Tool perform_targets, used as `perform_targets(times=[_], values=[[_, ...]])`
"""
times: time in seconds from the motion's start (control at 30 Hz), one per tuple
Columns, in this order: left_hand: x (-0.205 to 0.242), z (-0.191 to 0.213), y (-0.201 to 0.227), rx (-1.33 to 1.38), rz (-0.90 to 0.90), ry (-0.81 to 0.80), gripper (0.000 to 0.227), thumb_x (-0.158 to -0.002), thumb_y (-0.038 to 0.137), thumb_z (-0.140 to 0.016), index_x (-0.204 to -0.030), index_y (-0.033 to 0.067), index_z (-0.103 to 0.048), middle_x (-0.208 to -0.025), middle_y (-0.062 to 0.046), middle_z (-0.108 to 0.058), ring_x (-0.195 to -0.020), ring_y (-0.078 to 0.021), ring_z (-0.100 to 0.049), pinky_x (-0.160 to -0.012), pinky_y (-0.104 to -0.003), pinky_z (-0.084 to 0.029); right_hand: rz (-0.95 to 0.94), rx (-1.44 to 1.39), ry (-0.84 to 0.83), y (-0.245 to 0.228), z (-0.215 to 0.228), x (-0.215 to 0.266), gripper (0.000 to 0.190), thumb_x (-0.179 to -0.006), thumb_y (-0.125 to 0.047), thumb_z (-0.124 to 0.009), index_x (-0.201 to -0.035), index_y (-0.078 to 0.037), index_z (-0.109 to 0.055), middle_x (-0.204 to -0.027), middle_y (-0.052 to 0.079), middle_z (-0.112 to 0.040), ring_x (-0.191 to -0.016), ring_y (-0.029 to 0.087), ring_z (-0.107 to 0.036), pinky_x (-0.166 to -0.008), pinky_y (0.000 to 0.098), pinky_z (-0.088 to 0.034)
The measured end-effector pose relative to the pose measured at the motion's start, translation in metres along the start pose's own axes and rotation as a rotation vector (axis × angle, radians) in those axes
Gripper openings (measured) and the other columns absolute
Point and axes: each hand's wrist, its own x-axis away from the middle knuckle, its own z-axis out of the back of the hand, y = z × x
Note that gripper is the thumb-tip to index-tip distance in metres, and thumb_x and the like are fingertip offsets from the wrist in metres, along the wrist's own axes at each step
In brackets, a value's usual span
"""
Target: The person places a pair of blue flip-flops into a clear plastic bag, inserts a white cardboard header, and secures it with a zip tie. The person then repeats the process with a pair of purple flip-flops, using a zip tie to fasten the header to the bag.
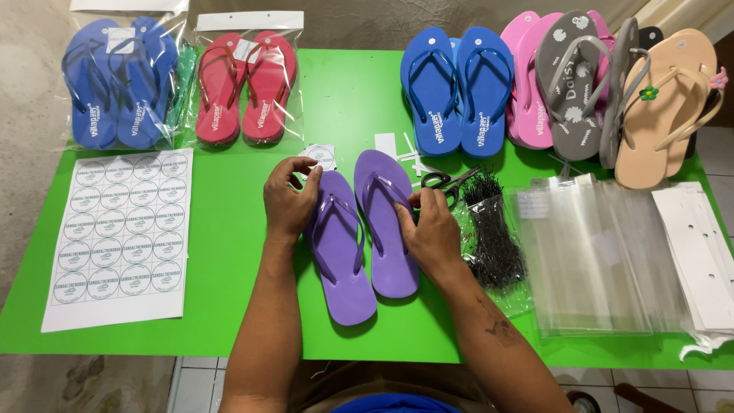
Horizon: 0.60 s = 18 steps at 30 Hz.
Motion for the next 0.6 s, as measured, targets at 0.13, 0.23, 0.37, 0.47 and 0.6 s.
perform_targets(times=[0.13,0.23,0.37,0.47,0.6], values=[[0.003,-0.004,0.014,0.153,0.035,0.033,0.009,-0.094,0.008,-0.077,-0.102,0.0078,-0.072,-0.091,0.0,-0.071,-0.067,-0.0057,-0.054,-0.061,-0.023,-0.046,0.039,-0.047,0.113,0.004,-0.004,0.0,0.026,-0.102,-0.029,-0.061,-0.104,-0.004,-0.055,-0.099,0.014,-0.064,-0.079,0.03,-0.067,-0.066,0.0463,-0.054],[0.006,-0.004,0.024,0.343,0.108,0.027,0.009,-0.096,0.006,-0.075,-0.105,0.0052,-0.071,-0.09,0.0,-0.07,-0.068,-0.0044,-0.054,-0.062,-0.022,-0.045,0.037,-0.239,0.197,0.005,0.0,0.002,0.025,-0.109,-0.03,-0.057,-0.106,-0.005,-0.055,-0.09,0.015,-0.066,-0.074,0.027,-0.067,-0.064,0.0431,-0.052],[0.01,-0.004,0.041,0.67,0.154,-0.096,0.023,-0.1,0.007,-0.074,-0.122,0.0024,-0.065,-0.111,-0.003,-0.069,-0.093,-0.0071,-0.061,-0.082,-0.023,-0.052,-0.001,-1.042,-0.16,0.011,0.014,0.001,0.028,-0.098,-0.03,-0.067,-0.106,-0.008,-0.052,-0.087,0.015,-0.067,-0.055,0.017,-0.061,-0.044,0.0306,-0.046],[0.012,-0.004,0.053,0.802,0.189,-0.281,0.043,-0.097,0.013,-0.072,-0.136,0.003,-0.055,-0.129,-0.005,-0.066,-0.112,-0.0102,-0.061,-0.097,-0.027,-0.053,-0.102,-1.496,-0.619,0.022,0.021,0.005,0.045,-0.097,-0.038,-0.071,-0.113,0.002,-0.056,-0.08,0.017,-0.064,-0.049,0.014,-0.058,-0.039,0.0255,-0.045],[0.016,-0.005,0.06,0.944,0.301,-0.494,0.049,-0.098,0.019,-0.07,-0.14,0.0009,-0.053,-0.131,-0.007,-0.066,-0.123,-0.0143,-0.062,-0.108,-0.033,-0.05,-0.053,-1.711,-0.9,0.039,0.003,0.016,0.066,-0.096,-0.05,-0.067,-0.125,0.008,-0.056,-0.097,0.02,-0.066,-0.057,0.013,-0.058,-0.045,0.0231,-0.045]])
